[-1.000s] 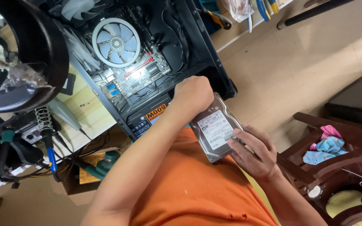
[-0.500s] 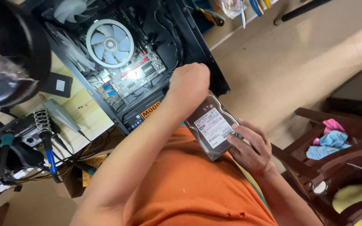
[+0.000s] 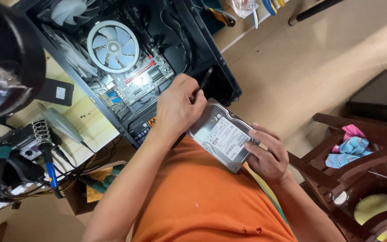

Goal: Installing a hard drive into a computer case by connecting SATA cables and sliding it into the drive bay

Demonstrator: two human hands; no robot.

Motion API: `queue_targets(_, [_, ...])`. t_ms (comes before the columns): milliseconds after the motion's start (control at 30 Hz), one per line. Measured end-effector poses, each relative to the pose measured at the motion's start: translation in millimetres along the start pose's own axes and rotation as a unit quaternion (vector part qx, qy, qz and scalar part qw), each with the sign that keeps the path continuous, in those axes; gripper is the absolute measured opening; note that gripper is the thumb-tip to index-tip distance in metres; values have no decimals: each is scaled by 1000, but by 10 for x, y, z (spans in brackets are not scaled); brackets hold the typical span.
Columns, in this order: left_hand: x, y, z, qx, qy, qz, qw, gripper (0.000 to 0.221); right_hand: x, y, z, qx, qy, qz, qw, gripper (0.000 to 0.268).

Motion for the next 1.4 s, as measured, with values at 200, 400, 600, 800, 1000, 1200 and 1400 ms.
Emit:
queue_targets(200, [-31,-280,65,-266,-93,13,960,13,-15,-55,-81,1,0,-8,1000,15])
queue_targets(400, [-207,30,-311,-270,-72,117,953,3,80,-51,-54,-8,-2,7,1000,11])
queue_targets(600, [-120,-417,-325,-348,-3,-63,935,15,24,-12,-40,4,1,3,1000,13])
queue_targets(800, [-66,-326,-481,-153,22,-134,979,16,-8,-48,-50,28,6,2,1000,18])
queue_targets(1000, [151,251,-406,-59,-48,10,997,6,218,-153,-39,7,-2,-37,999,9])
queue_targets(1200, [318,604,86,81,-233,137,959,15,298,-290,-98,-11,-11,-58,998,7])
queue_targets(1400, [498,269,774,272,-299,114,908,18,31,-199,-136,-22,7,7,1000,17])
Point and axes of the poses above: each hand's wrist, its own x-axis towards the middle knuckle, its own z-axis out of the palm, y = z × x, the point moved 8 cm from there along x, towards the middle knuckle, and after that the axes turned 15 degrees about -z, right-handed, at the moved point
